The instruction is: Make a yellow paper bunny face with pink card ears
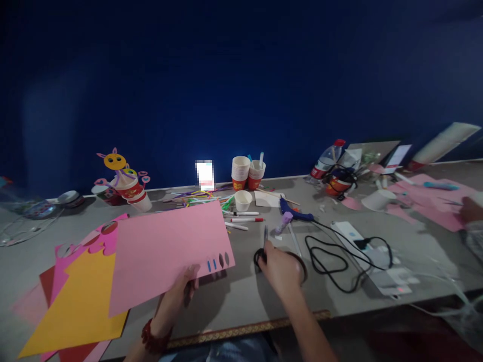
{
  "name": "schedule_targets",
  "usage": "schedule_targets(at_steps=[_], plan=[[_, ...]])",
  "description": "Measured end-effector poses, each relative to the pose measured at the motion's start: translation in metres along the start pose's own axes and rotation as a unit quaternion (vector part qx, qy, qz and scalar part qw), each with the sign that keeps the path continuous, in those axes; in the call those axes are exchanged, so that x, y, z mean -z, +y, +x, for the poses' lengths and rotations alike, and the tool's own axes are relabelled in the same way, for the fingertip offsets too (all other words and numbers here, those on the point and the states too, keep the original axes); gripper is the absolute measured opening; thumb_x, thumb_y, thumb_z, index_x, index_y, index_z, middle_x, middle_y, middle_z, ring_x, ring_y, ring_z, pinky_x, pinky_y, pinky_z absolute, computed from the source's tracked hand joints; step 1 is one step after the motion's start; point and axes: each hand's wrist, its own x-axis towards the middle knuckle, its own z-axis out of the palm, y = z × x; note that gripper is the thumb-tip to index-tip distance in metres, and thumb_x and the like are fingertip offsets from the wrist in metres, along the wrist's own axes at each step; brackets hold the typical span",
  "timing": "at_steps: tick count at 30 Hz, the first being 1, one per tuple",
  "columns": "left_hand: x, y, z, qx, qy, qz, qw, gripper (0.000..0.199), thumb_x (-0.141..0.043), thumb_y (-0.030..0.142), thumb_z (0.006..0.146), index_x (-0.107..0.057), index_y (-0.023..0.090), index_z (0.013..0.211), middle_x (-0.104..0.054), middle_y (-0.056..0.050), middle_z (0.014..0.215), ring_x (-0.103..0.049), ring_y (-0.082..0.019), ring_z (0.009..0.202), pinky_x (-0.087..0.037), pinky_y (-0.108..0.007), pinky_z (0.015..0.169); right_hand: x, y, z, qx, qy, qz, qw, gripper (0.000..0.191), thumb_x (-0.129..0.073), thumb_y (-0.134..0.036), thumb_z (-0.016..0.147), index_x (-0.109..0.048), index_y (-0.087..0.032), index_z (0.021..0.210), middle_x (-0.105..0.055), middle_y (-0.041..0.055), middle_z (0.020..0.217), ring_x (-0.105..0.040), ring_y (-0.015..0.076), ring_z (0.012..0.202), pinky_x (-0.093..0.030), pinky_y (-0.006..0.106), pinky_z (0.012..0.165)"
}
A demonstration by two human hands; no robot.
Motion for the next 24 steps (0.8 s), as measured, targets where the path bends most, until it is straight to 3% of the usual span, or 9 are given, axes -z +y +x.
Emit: schedule_targets(at_steps=[4,6,8,10,13,16,18,19,24], plan=[[0.001,0.004,-0.001,0.004,0.023,0.005,1.0,0.056,-0.049,0.062,0.086,-0.053,0.018,0.052,-0.04,0.005,0.039,-0.034,-0.008,0.037,-0.026,-0.021,0.04,-0.005,0.009,-0.003,-0.055,0.025,0.162,0.985,0.008,-0.059,-0.028,0.082,-0.057,-0.021,0.084,-0.069,0.0035,0.069,-0.064,0.0201,0.061,-0.028,0.026,0.05],[0.002,0.005,-0.001,0.001,0.039,-0.003,0.999,0.056,-0.048,0.061,0.087,-0.052,0.018,0.052,-0.038,0.005,0.039,-0.033,-0.009,0.038,-0.026,-0.021,0.041,-0.01,0.014,-0.01,-0.083,0.056,0.325,0.94,0.015,-0.062,-0.034,0.078,-0.056,-0.022,0.085,-0.067,0.0026,0.072,-0.063,0.0196,0.061,-0.036,0.026,0.052],[0.003,0.004,0.0,-0.007,0.049,-0.024,0.998,0.056,-0.048,0.06,0.087,-0.051,0.018,0.051,-0.039,0.005,0.04,-0.033,-0.009,0.039,-0.028,-0.021,0.042,-0.015,0.015,-0.021,-0.109,0.05,0.513,0.85,0.026,-0.067,-0.041,0.074,-0.056,-0.022,0.089,-0.067,0.0025,0.076,-0.063,0.0192,0.061,-0.042,0.026,0.051],[0.003,0.004,0.001,-0.018,0.054,-0.052,0.997,0.055,-0.049,0.058,0.088,-0.052,0.018,0.05,-0.042,0.004,0.042,-0.037,-0.009,0.042,-0.031,-0.021,0.045,-0.019,0.008,-0.035,-0.144,-0.015,0.665,0.732,0.038,-0.075,-0.046,0.067,-0.059,-0.022,0.092,-0.066,0.0022,0.077,-0.062,0.0178,0.056,-0.042,0.024,0.045],[0.001,0.007,0.002,-0.032,0.07,-0.092,0.993,0.052,-0.054,0.055,0.087,-0.052,0.018,0.051,-0.047,0.003,0.047,-0.04,-0.009,0.045,-0.033,-0.021,0.046,-0.02,-0.015,-0.054,-0.173,-0.117,0.793,0.572,0.048,-0.087,-0.038,0.056,-0.066,-0.021,0.096,-0.068,0.0011,0.078,-0.06,0.0124,0.054,-0.047,0.023,0.05],[-0.002,0.015,0.001,-0.047,0.084,-0.118,0.988,0.047,-0.058,0.052,0.085,-0.054,0.019,0.053,-0.05,0.003,0.049,-0.041,-0.01,0.044,-0.034,-0.022,0.045,-0.021,-0.038,-0.063,-0.138,-0.201,0.835,0.493,0.042,-0.09,-0.032,0.055,-0.071,-0.017,0.09,-0.068,0.0017,0.08,-0.057,0.0079,0.057,-0.049,0.02,0.057],[-0.003,0.021,-0.001,-0.062,0.084,-0.122,0.987,0.044,-0.058,0.051,0.085,-0.055,0.019,0.055,-0.052,0.003,0.05,-0.042,-0.011,0.044,-0.035,-0.023,0.044,-0.023,-0.047,-0.064,-0.1,-0.229,0.839,0.483,0.039,-0.089,-0.033,0.057,-0.072,-0.016,0.087,-0.066,0.0017,0.081,-0.057,0.0086,0.059,-0.049,0.019,0.054],[-0.003,0.024,-0.001,-0.069,0.083,-0.12,0.987,0.044,-0.058,0.051,0.086,-0.055,0.019,0.055,-0.052,0.003,0.051,-0.043,-0.011,0.044,-0.036,-0.024,0.044,-0.024,-0.049,-0.065,-0.079,-0.237,0.834,0.492,0.039,-0.089,-0.035,0.058,-0.071,-0.017,0.088,-0.066,0.0017,0.082,-0.058,0.0098,0.059,-0.048,0.019,0.05],[-0.002,0.034,-0.004,-0.098,0.097,-0.077,0.987,0.045,-0.052,0.047,0.09,-0.055,0.02,0.054,-0.05,0.003,0.049,-0.044,-0.012,0.044,-0.039,-0.026,0.047,-0.041,-0.053,-0.072,0.004,-0.302,0.751,0.587,0.043,-0.08,-0.044,0.069,-0.064,-0.02,0.1,-0.065,0.0033,0.095,-0.056,0.0087,0.052,-0.044,0.018,0.039]])
